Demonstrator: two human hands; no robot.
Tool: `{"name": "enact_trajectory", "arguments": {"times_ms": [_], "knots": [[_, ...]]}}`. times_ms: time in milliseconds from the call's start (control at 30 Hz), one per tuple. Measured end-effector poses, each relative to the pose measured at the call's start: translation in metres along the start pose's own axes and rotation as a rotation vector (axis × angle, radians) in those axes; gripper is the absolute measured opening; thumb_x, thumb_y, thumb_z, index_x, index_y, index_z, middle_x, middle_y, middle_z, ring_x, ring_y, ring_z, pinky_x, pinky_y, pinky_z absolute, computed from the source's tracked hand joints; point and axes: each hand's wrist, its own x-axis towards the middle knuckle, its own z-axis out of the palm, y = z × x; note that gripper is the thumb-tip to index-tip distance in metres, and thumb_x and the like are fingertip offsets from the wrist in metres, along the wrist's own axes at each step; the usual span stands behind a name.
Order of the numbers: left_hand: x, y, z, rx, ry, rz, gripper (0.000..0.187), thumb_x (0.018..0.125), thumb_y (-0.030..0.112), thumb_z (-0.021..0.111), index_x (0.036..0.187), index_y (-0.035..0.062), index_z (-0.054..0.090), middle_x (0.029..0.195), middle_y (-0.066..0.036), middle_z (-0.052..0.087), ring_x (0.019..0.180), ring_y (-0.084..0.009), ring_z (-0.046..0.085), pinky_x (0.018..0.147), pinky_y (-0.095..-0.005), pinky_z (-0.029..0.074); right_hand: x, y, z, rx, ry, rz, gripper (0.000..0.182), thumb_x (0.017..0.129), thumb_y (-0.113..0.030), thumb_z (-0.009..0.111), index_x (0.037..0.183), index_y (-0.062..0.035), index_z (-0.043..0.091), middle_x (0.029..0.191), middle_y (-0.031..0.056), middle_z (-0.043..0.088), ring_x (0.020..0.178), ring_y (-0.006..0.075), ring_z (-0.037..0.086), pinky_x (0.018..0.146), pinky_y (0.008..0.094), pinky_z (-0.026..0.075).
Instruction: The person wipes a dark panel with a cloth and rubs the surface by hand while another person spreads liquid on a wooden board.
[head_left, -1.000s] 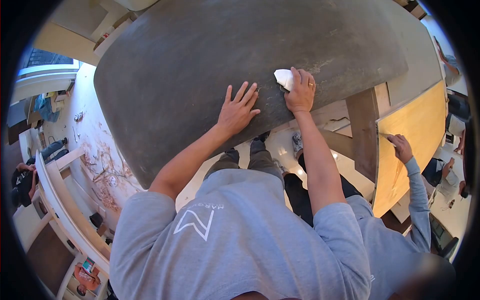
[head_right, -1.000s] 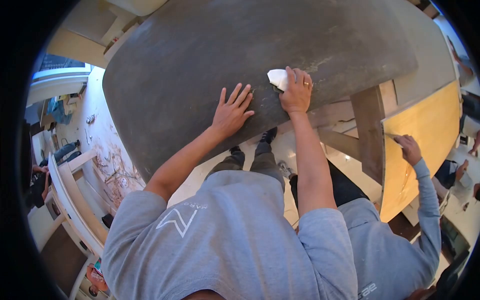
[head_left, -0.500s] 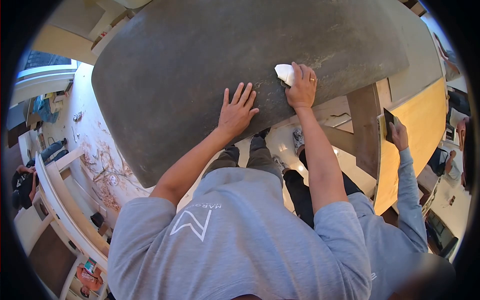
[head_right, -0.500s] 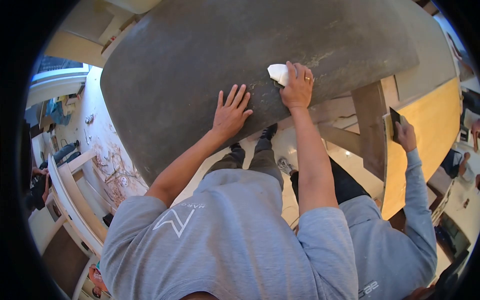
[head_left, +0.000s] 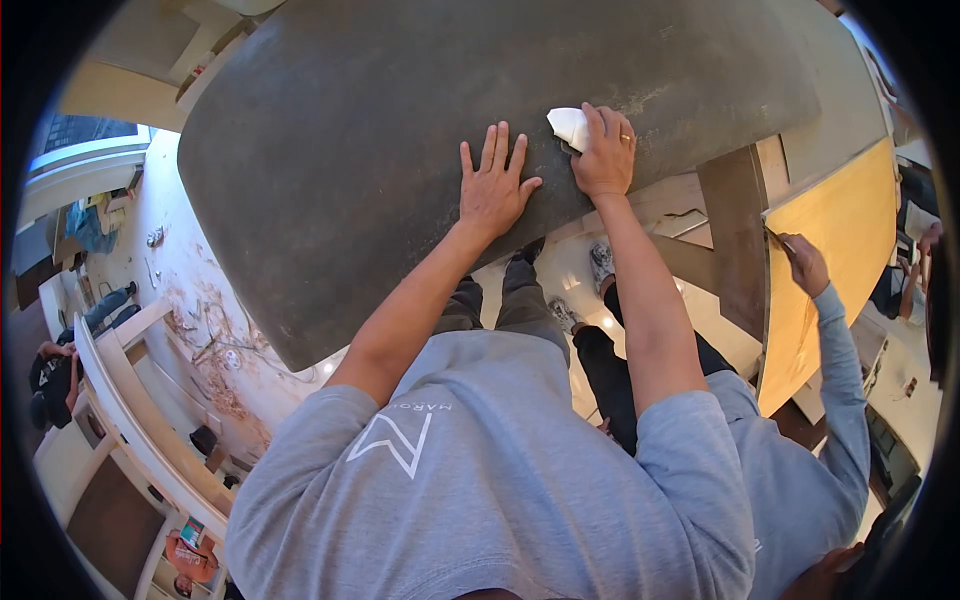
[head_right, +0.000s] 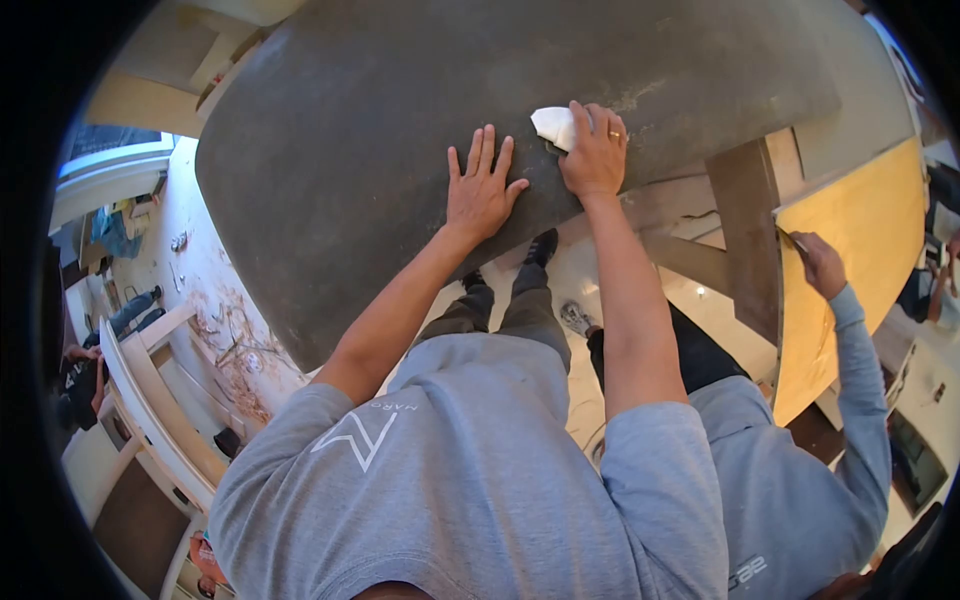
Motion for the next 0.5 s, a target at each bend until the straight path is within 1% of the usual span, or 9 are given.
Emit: {"name": "enact_trajectory", "arguments": {"times_ms": [100, 133, 233, 300, 333, 433, 500], "knots": [[-0.002, 0.003, 0.004, -0.016, 0.064, -0.031, 0.066, 0.098, 0.051, 0.05, 0.151, 0.0114, 0.044, 0.163, -0.014, 0.028, 0.153, -0.028, 0.022, 0.119, -0.0636, 0.016, 0.001, 0.001, 0.003, -0.005, 0.012, 0.002, 0.08, 0.063, -0.008, 0.08, 0.138, -0.0191, 0.052, 0.132, 0.0046, 0.052, 0.13, 0.0306, 0.045, 0.112, 0.0438, 0.034], [-0.005, 0.002, 0.004, 0.003, 0.049, 0.015, 0.064, 0.098, 0.049, 0.052, 0.149, 0.0114, 0.046, 0.162, -0.014, 0.029, 0.152, -0.0281, 0.023, 0.118, -0.0635, 0.017, 0.001, 0.003, 0.003, -0.008, 0.019, -0.001, 0.08, 0.063, -0.008, 0.08, 0.138, -0.0191, 0.052, 0.132, 0.0045, 0.052, 0.13, 0.0305, 0.045, 0.112, 0.0438, 0.034], [-0.005, -0.014, -0.003, 0.028, 0.046, 0.118, 0.055, 0.098, 0.042, 0.057, 0.143, 0.0115, 0.053, 0.158, -0.012, 0.036, 0.149, -0.0286, 0.028, 0.117, -0.0626, 0.023, 0.001, 0.002, 0.001, 0.02, 0.017, 0.005, 0.07, 0.067, -0.011, 0.076, 0.134, -0.017, 0.056, 0.129, 0.0075, 0.053, 0.126, 0.0322, 0.047, 0.114, 0.0444, 0.034], [-0.008, -0.019, -0.008, -0.015, 0.067, 0.148, 0.048, 0.096, 0.037, 0.06, 0.137, 0.0113, 0.059, 0.153, -0.01, 0.043, 0.146, -0.029, 0.034, 0.116, -0.061, 0.027, 0.001, 0.002, 0.0, 0.022, 0.002, 0.016, 0.076, 0.065, -0.009, 0.078, 0.136, -0.0181, 0.054, 0.131, 0.0062, 0.052, 0.128, 0.0312, 0.046, 0.113, 0.0437, 0.034], [-0.006, -0.02, -0.009, -0.062, 0.077, 0.136, 0.045, 0.095, 0.035, 0.062, 0.133, 0.0111, 0.061, 0.149, -0.01, 0.047, 0.144, -0.0288, 0.037, 0.116, -0.06, 0.028, 0.002, 0.003, 0.0, 0.021, -0.007, 0.019, 0.079, 0.064, -0.009, 0.08, 0.137, -0.0186, 0.053, 0.132, 0.0055, 0.052, 0.129, 0.0308, 0.045, 0.113, 0.0434, 0.034], [0.005, -0.017, -0.013, -0.182, 0.125, 0.104, 0.035, 0.092, 0.029, 0.067, 0.121, 0.0104, 0.069, 0.135, -0.007, 0.056, 0.134, -0.0277, 0.046, 0.115, -0.0562, 0.031, 0.001, 0.004, 0.002, 0.026, 0.034, 0.003, 0.069, 0.068, -0.011, 0.075, 0.134, -0.0175, 0.056, 0.129, 0.0081, 0.053, 0.126, 0.0323, 0.047, 0.114, 0.0458, 0.034], [0.009, -0.017, -0.016, -0.225, 0.163, 0.096, 0.026, 0.089, 0.023, 0.071, 0.111, 0.0097, 0.073, 0.123, -0.006, 0.062, 0.125, -0.0264, 0.053, 0.113, -0.0525, 0.034, 0.001, 0.004, 0.003, 0.014, 0.024, 0.01, 0.075, 0.066, -0.009, 0.077, 0.136, -0.0181, 0.054, 0.131, 0.0068, 0.052, 0.127, 0.0318, 0.046, 0.113, 0.0446, 0.034]]}}
